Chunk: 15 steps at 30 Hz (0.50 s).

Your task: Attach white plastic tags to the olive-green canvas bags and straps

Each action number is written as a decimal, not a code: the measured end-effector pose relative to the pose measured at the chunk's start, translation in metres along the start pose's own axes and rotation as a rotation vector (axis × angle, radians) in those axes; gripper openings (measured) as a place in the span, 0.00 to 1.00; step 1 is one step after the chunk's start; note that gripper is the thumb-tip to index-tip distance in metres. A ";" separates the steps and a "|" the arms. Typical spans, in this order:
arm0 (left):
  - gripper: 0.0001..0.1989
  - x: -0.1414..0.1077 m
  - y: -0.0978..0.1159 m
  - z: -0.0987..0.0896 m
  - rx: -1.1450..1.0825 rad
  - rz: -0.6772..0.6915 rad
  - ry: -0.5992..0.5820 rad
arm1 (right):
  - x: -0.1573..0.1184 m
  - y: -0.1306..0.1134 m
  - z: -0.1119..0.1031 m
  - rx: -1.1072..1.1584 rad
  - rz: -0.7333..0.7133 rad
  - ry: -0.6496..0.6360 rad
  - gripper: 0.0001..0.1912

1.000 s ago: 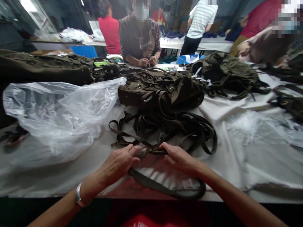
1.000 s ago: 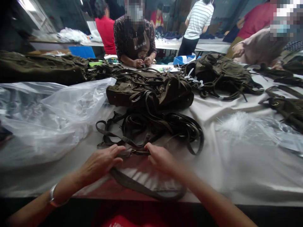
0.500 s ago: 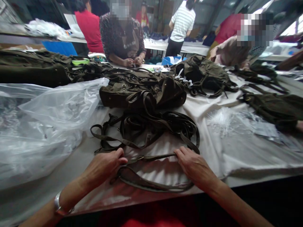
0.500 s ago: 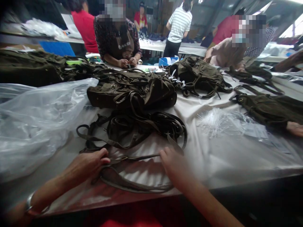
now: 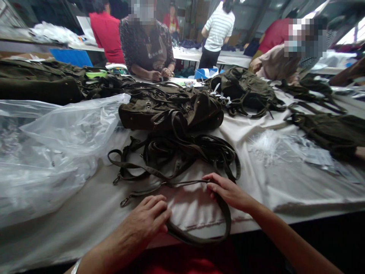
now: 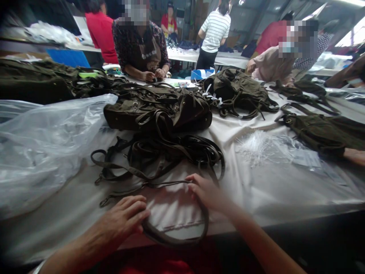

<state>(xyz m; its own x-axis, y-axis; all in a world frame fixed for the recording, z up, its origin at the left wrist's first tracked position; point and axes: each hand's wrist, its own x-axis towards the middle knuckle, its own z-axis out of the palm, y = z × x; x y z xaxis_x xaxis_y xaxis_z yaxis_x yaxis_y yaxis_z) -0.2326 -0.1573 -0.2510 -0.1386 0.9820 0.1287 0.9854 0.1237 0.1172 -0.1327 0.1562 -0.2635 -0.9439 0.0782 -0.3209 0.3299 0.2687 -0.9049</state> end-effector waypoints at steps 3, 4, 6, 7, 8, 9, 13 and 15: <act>0.11 0.001 -0.003 0.003 -0.036 0.019 0.014 | 0.002 0.000 0.001 0.074 0.028 0.016 0.17; 0.15 -0.001 -0.004 0.003 -0.042 0.033 0.011 | 0.002 0.000 0.001 0.094 0.035 0.019 0.18; 0.24 -0.006 -0.006 0.002 -0.048 0.066 0.029 | 0.002 0.000 0.001 0.150 0.051 0.026 0.20; 0.26 -0.009 -0.006 0.002 -0.043 0.073 0.043 | 0.002 0.000 0.001 0.180 0.058 0.031 0.21; 0.24 -0.012 -0.006 0.001 -0.027 0.077 0.060 | 0.002 0.000 0.001 0.210 0.064 0.036 0.22; 0.19 -0.016 -0.006 0.001 -0.002 0.071 0.073 | 0.002 0.001 0.001 0.241 0.069 0.043 0.22; 0.11 -0.034 0.000 -0.005 0.080 -0.018 0.061 | 0.004 0.002 0.001 0.397 0.075 0.069 0.23; 0.12 -0.043 0.004 -0.013 0.092 -0.052 0.094 | 0.005 0.002 0.002 0.488 0.083 0.085 0.23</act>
<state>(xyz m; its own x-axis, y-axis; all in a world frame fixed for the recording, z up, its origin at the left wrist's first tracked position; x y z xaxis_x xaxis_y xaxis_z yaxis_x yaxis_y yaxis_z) -0.2238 -0.2009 -0.2434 -0.1946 0.9565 0.2173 0.9809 0.1914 0.0357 -0.1365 0.1556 -0.2670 -0.9052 0.1633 -0.3923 0.3540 -0.2210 -0.9088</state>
